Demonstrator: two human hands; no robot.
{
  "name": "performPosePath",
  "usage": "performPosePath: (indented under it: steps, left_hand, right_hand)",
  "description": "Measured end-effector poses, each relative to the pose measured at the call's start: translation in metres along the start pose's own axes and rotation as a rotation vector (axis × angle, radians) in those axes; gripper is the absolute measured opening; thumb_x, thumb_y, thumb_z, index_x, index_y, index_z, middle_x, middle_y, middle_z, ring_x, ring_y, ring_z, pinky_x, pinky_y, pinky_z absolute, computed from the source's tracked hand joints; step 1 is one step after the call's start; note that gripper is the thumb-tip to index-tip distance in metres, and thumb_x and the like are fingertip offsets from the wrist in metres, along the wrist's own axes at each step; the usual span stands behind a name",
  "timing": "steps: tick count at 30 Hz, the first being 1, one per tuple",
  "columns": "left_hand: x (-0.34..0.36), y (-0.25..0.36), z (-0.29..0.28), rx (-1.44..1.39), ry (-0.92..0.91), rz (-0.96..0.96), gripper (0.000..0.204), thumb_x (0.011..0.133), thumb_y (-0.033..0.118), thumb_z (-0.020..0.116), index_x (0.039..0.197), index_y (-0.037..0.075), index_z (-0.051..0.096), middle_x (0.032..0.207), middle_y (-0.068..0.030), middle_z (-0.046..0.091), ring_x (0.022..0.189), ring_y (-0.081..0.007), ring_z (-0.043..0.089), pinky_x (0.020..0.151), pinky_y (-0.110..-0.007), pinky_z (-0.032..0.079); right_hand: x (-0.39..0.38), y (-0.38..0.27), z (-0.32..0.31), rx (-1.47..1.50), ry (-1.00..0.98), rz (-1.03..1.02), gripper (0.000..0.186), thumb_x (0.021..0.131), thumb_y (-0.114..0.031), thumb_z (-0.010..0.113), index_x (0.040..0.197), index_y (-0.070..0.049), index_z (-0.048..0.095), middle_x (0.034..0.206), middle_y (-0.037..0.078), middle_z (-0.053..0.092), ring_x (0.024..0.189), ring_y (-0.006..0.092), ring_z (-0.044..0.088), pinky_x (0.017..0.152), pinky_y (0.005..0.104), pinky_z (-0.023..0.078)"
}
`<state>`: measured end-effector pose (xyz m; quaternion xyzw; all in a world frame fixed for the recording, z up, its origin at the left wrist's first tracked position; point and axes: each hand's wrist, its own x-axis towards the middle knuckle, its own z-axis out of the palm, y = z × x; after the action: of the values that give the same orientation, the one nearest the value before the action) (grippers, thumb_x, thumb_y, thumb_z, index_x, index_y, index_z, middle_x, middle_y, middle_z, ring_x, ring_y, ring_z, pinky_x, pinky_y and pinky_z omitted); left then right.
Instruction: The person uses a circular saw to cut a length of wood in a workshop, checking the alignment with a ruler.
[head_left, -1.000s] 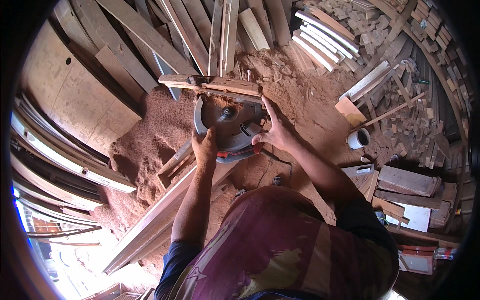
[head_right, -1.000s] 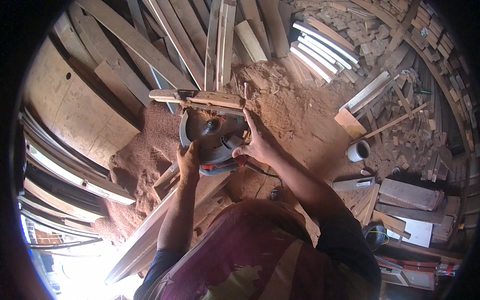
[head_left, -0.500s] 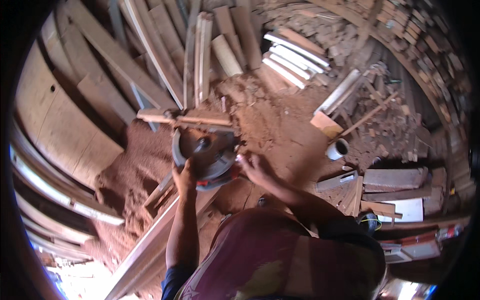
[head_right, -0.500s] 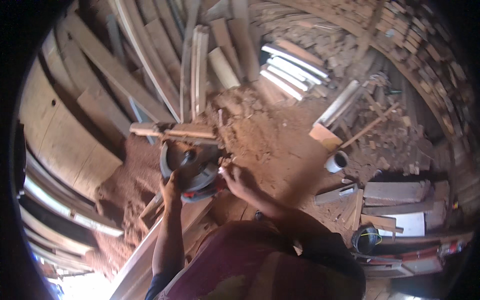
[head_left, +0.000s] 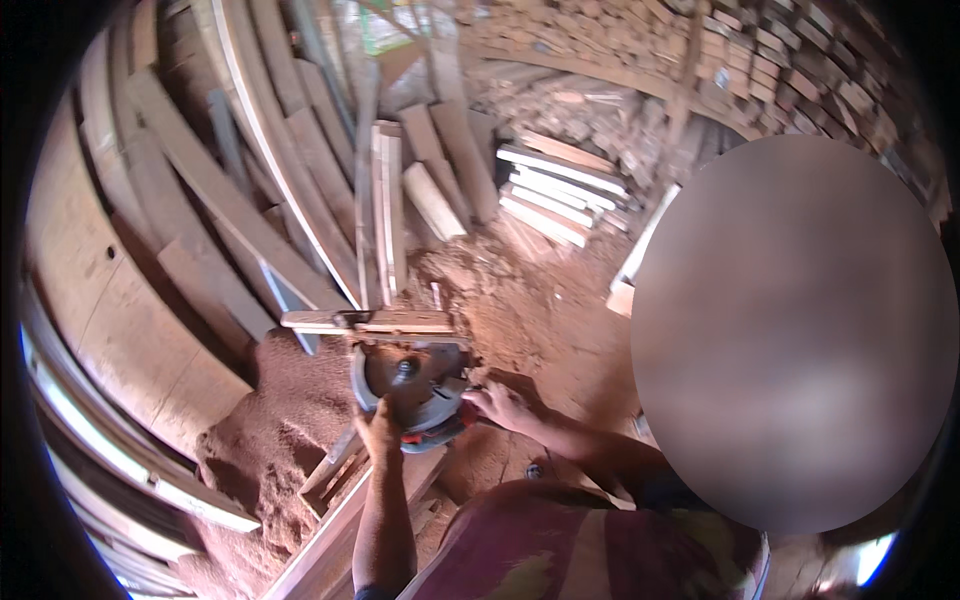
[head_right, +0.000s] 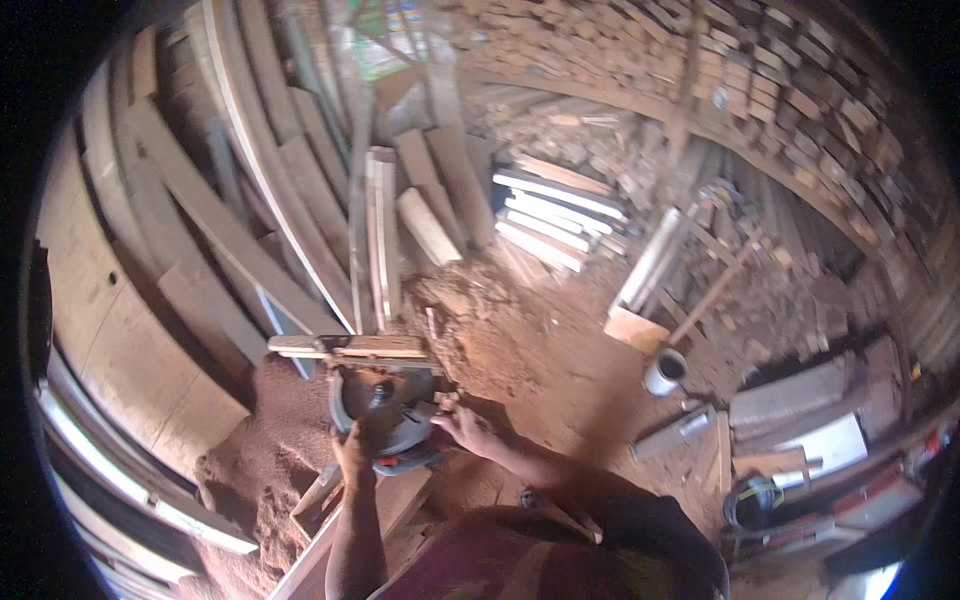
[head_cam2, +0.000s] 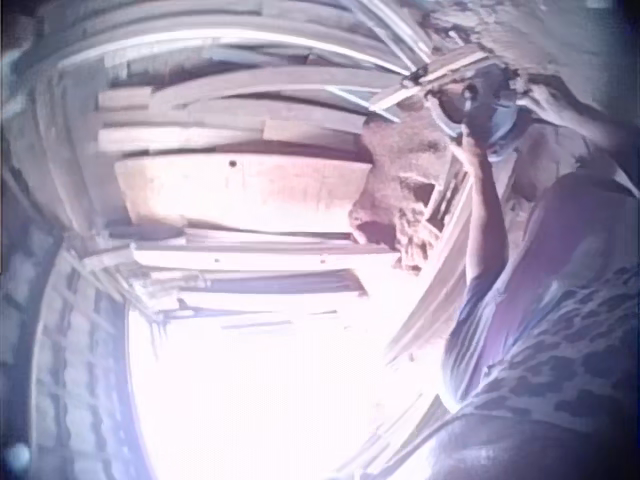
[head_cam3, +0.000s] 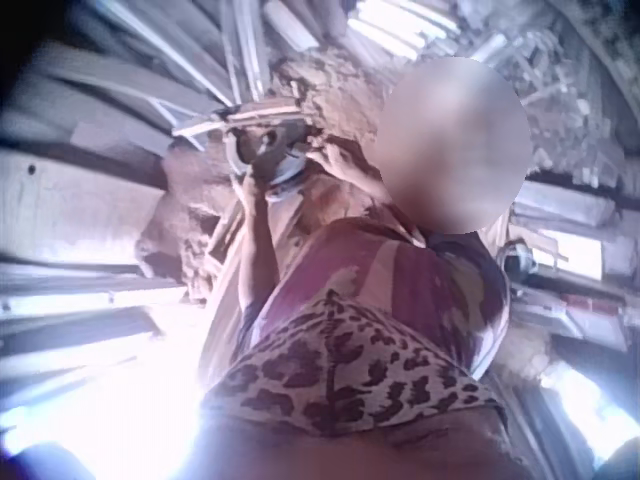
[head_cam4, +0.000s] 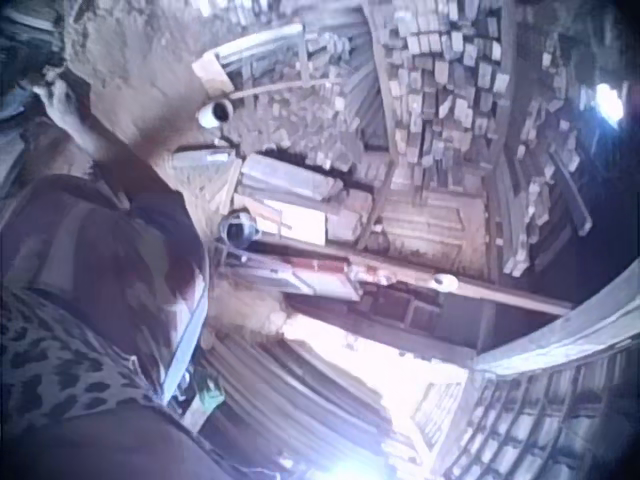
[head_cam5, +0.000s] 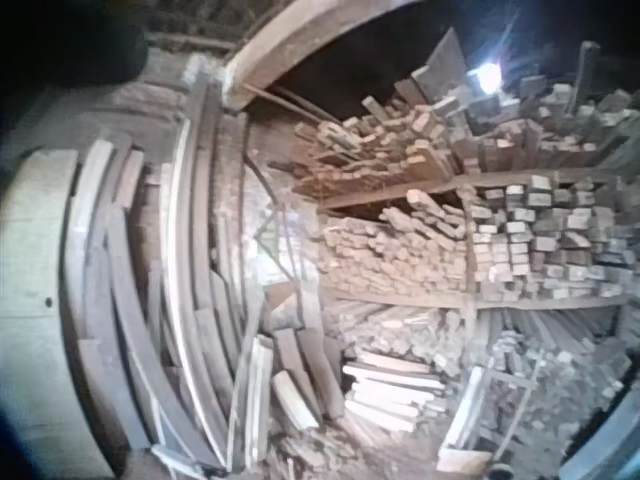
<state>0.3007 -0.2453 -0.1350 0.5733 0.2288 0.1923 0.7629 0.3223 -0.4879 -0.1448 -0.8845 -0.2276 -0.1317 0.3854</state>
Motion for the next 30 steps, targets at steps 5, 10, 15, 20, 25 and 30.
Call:
performPosePath:
  steps: [5,10,15,20,25,30]
  left_hand:
    - [0.001,-0.004,0.011,0.039,-0.035,0.024,0.047,0.085,0.008,0.066,0.125,-0.003,0.045,0.104,-0.0117,0.062,0.09,-0.018,0.058,0.081,-0.031,0.049]
    - [0.007,-0.01,-0.008,0.071,0.02,0.132,0.043,0.083,0.015,0.069,0.117,-0.002,0.047,0.096,-0.0134,0.063,0.081,-0.0202,0.064,0.07,-0.032,0.054]
    - [-0.026,0.047,0.019,0.177,-0.041,-0.104,0.051,0.085,0.021,0.069,0.123,-0.001,0.044,0.095,-0.0143,0.063,0.074,-0.0217,0.063,0.055,-0.034,0.054]
    - [-0.023,0.041,0.01,0.314,0.03,-0.133,0.077,0.081,0.035,0.074,0.136,0.0,0.033,0.117,-0.0241,0.056,0.091,-0.0338,0.065,0.064,-0.04,0.057]
    - [-0.021,0.013,0.019,0.385,0.062,-0.009,0.074,0.08,0.045,0.07,0.128,-0.004,0.039,0.114,-0.028,0.061,0.106,-0.0401,0.061,0.092,-0.046,0.048]
    - [-0.024,0.028,0.036,0.418,0.024,-0.094,0.072,0.083,0.045,0.065,0.126,-0.003,0.036,0.105,-0.0277,0.063,0.101,-0.0405,0.063,0.088,-0.046,0.049]
  right_hand:
    - [0.016,-0.016,-0.018,0.57,-0.157,0.501,0.057,0.1,-0.055,0.037,0.076,-0.008,0.058,0.058,0.004,0.055,0.052,0.0194,0.056,0.051,0.0359,0.044]
    - [0.03,-0.034,-0.019,1.176,-0.461,1.057,0.062,0.099,-0.06,0.033,0.059,-0.014,0.043,0.047,-0.004,0.033,0.037,0.0101,0.03,0.035,0.0262,0.022]
    - [0.024,-0.032,-0.024,1.386,-0.31,1.108,0.061,0.098,-0.062,0.03,0.061,-0.015,0.042,0.048,-0.003,0.031,0.038,0.0111,0.03,0.035,0.0271,0.024]
    - [-0.034,-0.058,0.0,0.21,-0.405,0.202,0.05,0.097,-0.046,0.049,0.097,0.001,0.067,0.087,0.013,0.068,0.087,0.0287,0.067,0.079,0.039,0.053]
    - [-0.027,-0.078,0.029,-0.155,-0.398,-0.46,0.081,0.08,-0.027,0.071,0.144,0.003,0.031,0.141,0.026,0.038,0.131,0.0406,0.038,0.107,0.0473,0.032]
    - [0.027,-0.089,0.041,-0.211,-0.344,-0.612,0.073,0.07,-0.025,0.078,0.131,-0.002,0.045,0.116,0.025,0.059,0.11,0.0445,0.056,0.095,0.0524,0.042]
